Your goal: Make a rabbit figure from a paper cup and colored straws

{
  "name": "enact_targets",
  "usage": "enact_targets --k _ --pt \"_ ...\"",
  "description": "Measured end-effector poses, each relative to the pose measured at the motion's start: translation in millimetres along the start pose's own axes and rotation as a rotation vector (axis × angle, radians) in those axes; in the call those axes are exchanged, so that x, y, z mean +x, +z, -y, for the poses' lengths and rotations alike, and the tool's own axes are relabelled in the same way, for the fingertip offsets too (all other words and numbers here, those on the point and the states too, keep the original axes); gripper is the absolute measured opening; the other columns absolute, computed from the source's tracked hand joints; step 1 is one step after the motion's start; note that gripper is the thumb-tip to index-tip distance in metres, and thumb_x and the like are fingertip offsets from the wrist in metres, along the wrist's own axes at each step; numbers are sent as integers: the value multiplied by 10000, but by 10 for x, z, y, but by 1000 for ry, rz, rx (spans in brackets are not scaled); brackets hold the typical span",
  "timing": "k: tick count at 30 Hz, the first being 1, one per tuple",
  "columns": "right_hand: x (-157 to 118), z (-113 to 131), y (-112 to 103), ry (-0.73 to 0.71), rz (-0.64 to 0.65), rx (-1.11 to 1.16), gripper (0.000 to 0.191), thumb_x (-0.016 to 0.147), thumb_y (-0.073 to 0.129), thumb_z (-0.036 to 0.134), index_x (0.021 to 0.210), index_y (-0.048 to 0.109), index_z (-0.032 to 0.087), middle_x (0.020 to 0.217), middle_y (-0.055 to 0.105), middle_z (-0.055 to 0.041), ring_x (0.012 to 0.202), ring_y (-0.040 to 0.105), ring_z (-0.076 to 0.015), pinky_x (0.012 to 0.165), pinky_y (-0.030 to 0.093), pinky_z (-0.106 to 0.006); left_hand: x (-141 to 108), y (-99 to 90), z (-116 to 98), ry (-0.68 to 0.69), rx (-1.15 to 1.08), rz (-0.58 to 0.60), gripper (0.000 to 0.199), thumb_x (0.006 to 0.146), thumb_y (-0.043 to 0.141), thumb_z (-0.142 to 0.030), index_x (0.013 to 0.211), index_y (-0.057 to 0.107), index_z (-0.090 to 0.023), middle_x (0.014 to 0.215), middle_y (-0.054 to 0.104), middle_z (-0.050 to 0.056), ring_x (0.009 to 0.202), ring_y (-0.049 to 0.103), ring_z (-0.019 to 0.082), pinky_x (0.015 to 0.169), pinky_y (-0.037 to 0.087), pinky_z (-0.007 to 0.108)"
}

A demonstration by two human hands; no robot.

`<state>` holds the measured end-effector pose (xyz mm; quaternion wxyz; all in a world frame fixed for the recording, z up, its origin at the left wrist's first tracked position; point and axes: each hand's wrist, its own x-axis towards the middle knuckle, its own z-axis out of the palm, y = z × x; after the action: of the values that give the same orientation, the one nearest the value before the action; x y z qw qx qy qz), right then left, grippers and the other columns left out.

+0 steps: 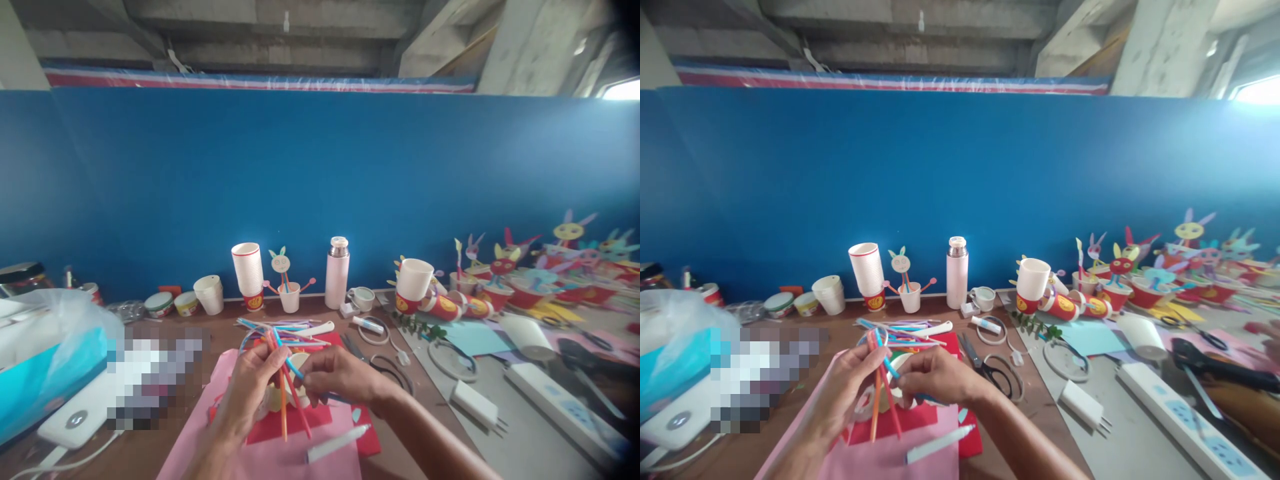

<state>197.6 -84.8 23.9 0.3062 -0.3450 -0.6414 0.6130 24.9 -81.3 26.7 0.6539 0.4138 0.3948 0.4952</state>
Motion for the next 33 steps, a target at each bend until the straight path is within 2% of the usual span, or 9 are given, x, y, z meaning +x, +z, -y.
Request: enact_targets --k 3,8,13,17,20,22,26,30,33 --pt "3 -14 -34 8 52 93 201 750 601 296 775 662 106 552 574 18 461 442 -54 475 333 -187 -21 -16 6 -29 4 53 273 613 726 -378 613 604 -133 461 555 -14 391 504 104 382 398 203" --pt "27 -37 -92 -19 90 291 308 757 629 310 1003 590 129 522 581 25 421 466 -62 443 345 -177 -19 -60 17 -83 -7 125 300 612 730 -387 739 653 -125 528 605 12 431 548 134 419 424 236" --pt "55 -91 -101 -103 107 505 302 785 600 375 939 581 117 568 614 -19 451 528 -88 450 372 -188 11 -102 47 -54 1 168 304 635 720 -379 761 675 -107 570 639 38 506 569 137 520 434 239" --pt "22 -52 -22 -177 63 450 256 735 670 295 902 597 115 682 643 -44 563 572 -108 556 420 -223 -1 -97 58 -56 -37 194 295 653 701 -389 760 682 -115 563 640 36 497 566 144 517 433 251" --pt "0 -16 57 -170 27 309 303 690 719 305 919 603 143 693 618 -11 579 556 -101 575 429 -231 -14 -81 66 -71 -40 123 303 615 729 -390 739 684 -117 530 625 25 471 558 140 503 443 255" --pt "9 -16 97 -186 -16 236 312 685 716 358 892 622 146 667 596 2 574 543 -99 571 432 -233 -19 -71 77 -76 -11 83 324 600 737 -396 747 690 -112 529 623 30 476 563 143 500 445 254" --pt "68 -53 128 -287 -199 148 343 740 628 464 799 658 127 603 571 -1 534 510 -90 527 403 -213 -33 -52 106 -47 27 89 349 584 751 -376 800 703 -106 565 636 45 503 580 160 520 466 272" --pt "108 -71 124 -281 -338 122 366 756 595 490 775 654 130 597 559 0 521 479 -85 511 379 -209 -48 -37 114 -45 18 90 378 587 746 -393 843 701 -119 581 643 42 484 571 152 489 469 269" --pt "114 -68 102 -275 -422 124 359 762 590 485 801 642 132 594 556 5 522 466 -85 516 369 -211 -55 -34 92 -21 -2 49 357 604 737 -393 829 700 -119 598 651 36 500 575 135 543 476 260"
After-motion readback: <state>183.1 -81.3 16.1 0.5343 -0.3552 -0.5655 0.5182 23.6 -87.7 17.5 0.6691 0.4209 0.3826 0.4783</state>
